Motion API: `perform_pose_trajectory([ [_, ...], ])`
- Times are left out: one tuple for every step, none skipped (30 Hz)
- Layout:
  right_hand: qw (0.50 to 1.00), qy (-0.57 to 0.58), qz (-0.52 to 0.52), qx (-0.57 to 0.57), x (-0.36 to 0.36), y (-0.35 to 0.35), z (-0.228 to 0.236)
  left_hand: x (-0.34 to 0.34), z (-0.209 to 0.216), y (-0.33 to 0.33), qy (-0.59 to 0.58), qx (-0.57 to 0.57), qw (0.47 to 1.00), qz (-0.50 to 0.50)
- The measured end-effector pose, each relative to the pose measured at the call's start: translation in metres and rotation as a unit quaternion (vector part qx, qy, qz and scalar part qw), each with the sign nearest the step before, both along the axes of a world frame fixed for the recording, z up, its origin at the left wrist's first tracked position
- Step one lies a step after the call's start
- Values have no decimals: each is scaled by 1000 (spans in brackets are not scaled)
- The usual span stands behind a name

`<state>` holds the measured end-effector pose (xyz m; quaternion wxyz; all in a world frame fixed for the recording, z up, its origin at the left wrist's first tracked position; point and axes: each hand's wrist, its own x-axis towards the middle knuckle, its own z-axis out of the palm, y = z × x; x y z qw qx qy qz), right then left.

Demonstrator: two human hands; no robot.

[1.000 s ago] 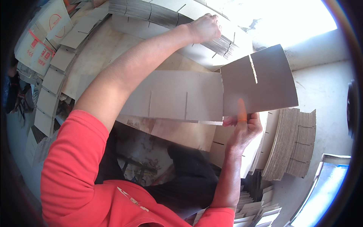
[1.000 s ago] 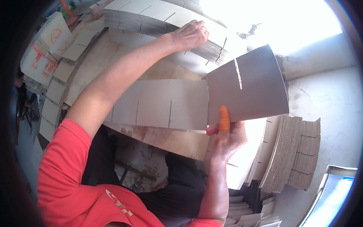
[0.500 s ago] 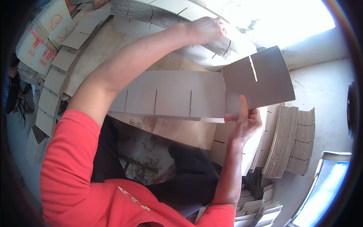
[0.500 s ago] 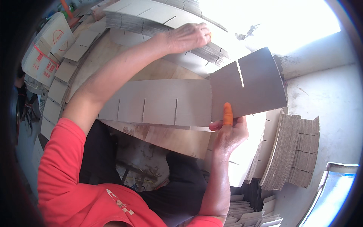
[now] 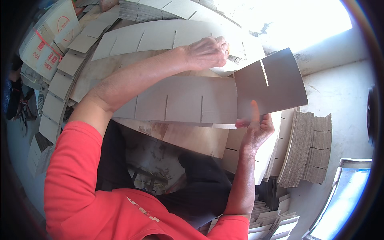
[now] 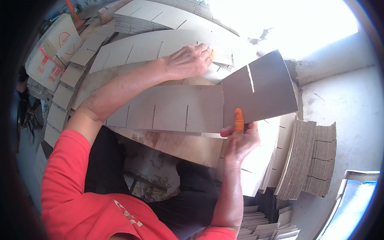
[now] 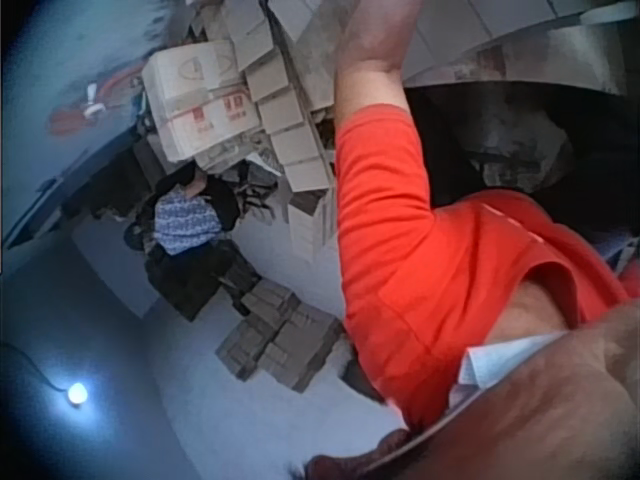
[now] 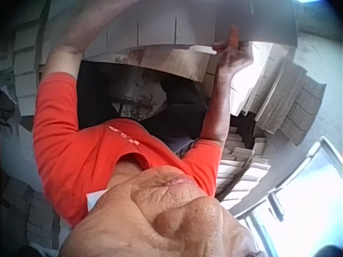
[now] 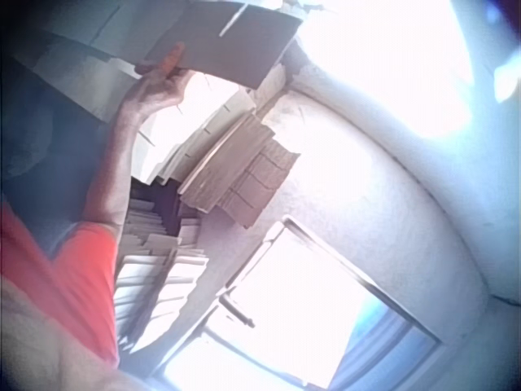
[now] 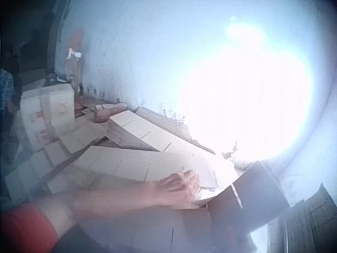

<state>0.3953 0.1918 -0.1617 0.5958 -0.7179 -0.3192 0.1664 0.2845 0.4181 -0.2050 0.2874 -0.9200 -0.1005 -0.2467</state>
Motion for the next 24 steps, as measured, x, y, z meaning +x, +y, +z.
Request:
perform_pose_trajectory([
  [1000, -1, 2, 2, 0, 0, -1, -1, 1, 0, -18, 7, 1000, -3],
  [1000, -2, 4, 4, 1, 0, -2, -2, 2, -1, -36, 13, 999, -5],
  [1000, -3, 6, 6, 1, 1, -2, -3, 3, -1, -54, 20, 998, -7],
  [1000, -9, 7, -1, 1, 1, -2, -3, 7, -3, -57, 10, 998, -14],
  [1000, -14, 8, -9, 0, 1, -1, -2, 10, -4, -59, 0, 998, -20],
  [1000, -20, 9, -16, -1, 2, 0, -2, 14, -6, -61, -9, 998, -27],
  [1000, -23, 8, -17, -1, 2, 0, -3, 17, -9, -74, -13, 997, -36],
  [999, -27, 7, -19, -2, 3, -1, -3, 20, -11, -86, -16, 995, -46],
  [999, -30, 6, -20, -3, 3, -1, -4, 21, -12, -98, -20, 993, -55],
  [998, -53, 1, -18, -3, 4, -1, -4, 22, -12, -103, -17, 993, -55],
  [997, -77, -4, -16, -4, 4, -1, -4, 23, -12, -108, -14, 993, -55],
  [995, -100, -9, -14, -5, 5, -1, -5, 25, -13, -112, -11, 992, -56],
  [994, -104, -1, -23, -6, 5, 0, -7, 26, -11, -112, 2, 993, -44],
  [993, -109, 7, -31, -9, 4, 2, -9, 27, -9, -111, 14, 993, -32],
  [993, -114, 15, -40, -10, 5, 4, -11, 28, -8, -110, 27, 993, -20],
  [993, -113, 21, -33, -10, 4, 4, -11, 28, -9, -114, 24, 993, -35],
  [993, -112, 27, -26, -10, 4, 2, -11, 29, -10, -117, 22, 992, -50],
  [993, -111, 34, -19, -11, 4, 2, -11, 30, -11, -120, 19, 990, -64],
  [993, -110, 32, -16, -11, 5, 3, -12, 31, -15, -124, 25, 989, -75],
  [994, -108, 31, -14, -12, 6, 4, -13, 32, -20, -127, 30, 988, -86],
  [994, -107, 30, -12, -13, 7, 5, -15, 33, -25, -130, 36, 986, -97],
  [991, -130, 33, -6, -10, 6, 3, -17, 36, -31, -126, 33, 986, -101],
  [987, -154, 36, 0, -5, 6, -1, -20, 40, -36, -123, 29, 986, -105],
  [982, -184, 38, -10, -4, 5, -1, -23, 43, -42, -119, 26, 987, -110],
])
